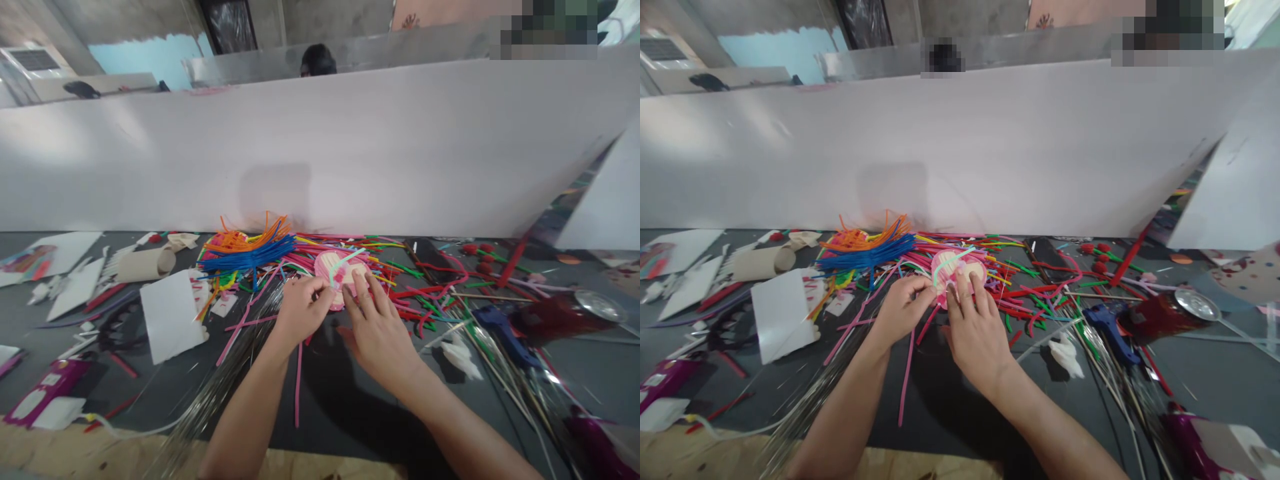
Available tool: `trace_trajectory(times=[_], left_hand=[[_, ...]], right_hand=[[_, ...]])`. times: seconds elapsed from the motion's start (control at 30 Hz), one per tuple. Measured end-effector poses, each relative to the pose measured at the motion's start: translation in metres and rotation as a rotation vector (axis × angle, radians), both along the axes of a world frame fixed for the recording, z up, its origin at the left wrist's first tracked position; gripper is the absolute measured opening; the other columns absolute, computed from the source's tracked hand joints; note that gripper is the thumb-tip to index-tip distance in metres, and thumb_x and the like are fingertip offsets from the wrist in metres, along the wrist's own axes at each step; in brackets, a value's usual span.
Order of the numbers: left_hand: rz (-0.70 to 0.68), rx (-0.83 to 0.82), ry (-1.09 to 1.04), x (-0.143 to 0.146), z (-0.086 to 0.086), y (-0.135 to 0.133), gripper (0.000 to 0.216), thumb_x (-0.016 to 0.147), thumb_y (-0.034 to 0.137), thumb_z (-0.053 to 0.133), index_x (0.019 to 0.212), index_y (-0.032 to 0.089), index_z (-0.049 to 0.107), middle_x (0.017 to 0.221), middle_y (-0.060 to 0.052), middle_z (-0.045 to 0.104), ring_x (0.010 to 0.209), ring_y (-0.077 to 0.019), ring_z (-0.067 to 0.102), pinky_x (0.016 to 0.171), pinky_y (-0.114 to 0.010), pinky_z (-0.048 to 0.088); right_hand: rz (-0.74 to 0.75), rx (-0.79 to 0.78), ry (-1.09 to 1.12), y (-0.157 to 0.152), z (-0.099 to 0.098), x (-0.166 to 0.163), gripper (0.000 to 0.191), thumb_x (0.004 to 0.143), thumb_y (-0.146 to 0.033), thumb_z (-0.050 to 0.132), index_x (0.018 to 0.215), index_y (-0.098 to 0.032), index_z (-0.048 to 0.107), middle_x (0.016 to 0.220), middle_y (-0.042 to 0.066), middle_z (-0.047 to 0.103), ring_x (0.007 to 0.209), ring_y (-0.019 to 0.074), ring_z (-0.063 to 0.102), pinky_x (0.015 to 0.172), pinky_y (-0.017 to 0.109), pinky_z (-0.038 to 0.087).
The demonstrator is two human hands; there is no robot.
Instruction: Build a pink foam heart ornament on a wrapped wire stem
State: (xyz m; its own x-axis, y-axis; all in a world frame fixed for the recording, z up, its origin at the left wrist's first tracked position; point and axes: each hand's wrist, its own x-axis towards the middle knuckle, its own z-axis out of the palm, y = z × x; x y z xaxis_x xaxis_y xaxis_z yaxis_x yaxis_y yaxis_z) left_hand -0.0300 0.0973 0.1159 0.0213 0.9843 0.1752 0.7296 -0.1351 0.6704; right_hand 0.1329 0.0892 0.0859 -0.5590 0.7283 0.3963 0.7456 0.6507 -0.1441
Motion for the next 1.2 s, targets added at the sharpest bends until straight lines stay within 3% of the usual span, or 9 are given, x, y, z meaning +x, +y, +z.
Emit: trace_trajectory(times=[0.3, 0.43, 0.53, 0.63, 0.73, 0.93, 1.1, 1.2], left_hand=[[-0.171, -0.371, -0.436, -0.009, -0.002, 0.001, 0.026, 0.072, 0.018, 0.038, 0.047, 0.018, 0.048, 0.054, 0.0, 0.06, 0.06, -0.0137, 0.056, 0.063, -0.024, 0.042], [-0.233, -0.458, -0.5, -0.011, -0.002, 0.002, 0.025, 0.072, 0.02, 0.039, 0.048, 0.018, 0.046, 0.051, 0.0, 0.055, 0.055, -0.0126, 0.051, 0.06, -0.024, 0.041], [-0.27, -0.501, -0.55, -0.01, -0.003, 0.002, 0.026, 0.075, 0.023, 0.041, 0.05, 0.018, 0.046, 0.052, 0.001, 0.05, 0.053, -0.0121, 0.047, 0.057, -0.024, 0.041], [-0.335, -0.469, -0.562, -0.009, -0.003, 0.001, 0.029, 0.08, 0.029, 0.042, 0.054, 0.017, 0.048, 0.056, 0.001, 0.049, 0.056, -0.0119, 0.047, 0.059, -0.024, 0.041], [-0.349, -0.389, -0.446, -0.01, 0.0, -0.001, 0.03, 0.084, 0.035, 0.045, 0.063, 0.016, 0.056, 0.061, 0.001, 0.051, 0.062, -0.012, 0.048, 0.063, -0.024, 0.041], [-0.338, -0.429, -0.412, -0.01, 0.009, -0.005, 0.021, 0.082, 0.03, 0.051, 0.071, 0.015, 0.061, 0.07, -0.001, 0.064, 0.066, -0.0128, 0.054, 0.065, -0.024, 0.042], [-0.159, -0.293, -0.274, -0.006, 0.009, -0.006, 0.017, 0.08, 0.026, 0.05, 0.069, 0.016, 0.059, 0.064, 0.001, 0.062, 0.06, -0.0121, 0.053, 0.059, -0.023, 0.04], [-0.143, -0.21, -0.192, -0.007, 0.005, -0.004, 0.018, 0.081, 0.025, 0.047, 0.072, 0.017, 0.06, 0.062, 0.002, 0.059, 0.059, -0.0122, 0.052, 0.059, -0.023, 0.038]], right_hand=[[0.073, -0.06, -0.035, 0.001, -0.006, -0.001, 0.067, 0.082, -0.038, 0.06, 0.141, -0.017, 0.035, 0.149, 0.014, 0.029, 0.135, 0.0379, 0.023, 0.101, 0.052, 0.035], [0.096, -0.034, 0.022, 0.001, 0.0, -0.002, 0.045, 0.089, -0.031, 0.048, 0.131, -0.018, 0.048, 0.146, 0.014, 0.036, 0.134, 0.0358, 0.026, 0.1, 0.055, 0.034], [0.081, -0.006, 0.129, 0.004, 0.005, -0.001, 0.029, 0.09, -0.023, 0.045, 0.113, -0.018, 0.062, 0.141, 0.012, 0.042, 0.132, 0.0342, 0.029, 0.101, 0.056, 0.033], [0.077, 0.008, 0.249, 0.008, 0.007, 0.001, 0.019, 0.087, -0.02, 0.049, 0.09, -0.02, 0.068, 0.135, 0.009, 0.05, 0.129, 0.0314, 0.033, 0.102, 0.053, 0.034], [0.079, 0.023, 0.3, 0.012, 0.008, 0.003, 0.016, 0.084, -0.018, 0.053, 0.078, -0.021, 0.067, 0.128, 0.008, 0.055, 0.126, 0.0307, 0.037, 0.101, 0.052, 0.036], [0.053, 0.034, 0.277, 0.014, 0.006, 0.005, 0.012, 0.082, -0.018, 0.055, 0.077, -0.019, 0.066, 0.125, 0.008, 0.057, 0.123, 0.0309, 0.04, 0.098, 0.05, 0.039], [0.115, -0.049, 0.234, 0.011, 0.009, 0.007, 0.009, 0.075, -0.014, 0.057, 0.074, -0.018, 0.065, 0.129, 0.011, 0.053, 0.127, 0.0337, 0.034, 0.1, 0.054, 0.036], [0.188, -0.087, 0.256, 0.009, 0.017, 0.011, 0.01, 0.076, -0.013, 0.056, 0.075, -0.018, 0.065, 0.128, 0.011, 0.054, 0.128, 0.0325, 0.034, 0.1, 0.052, 0.037]])
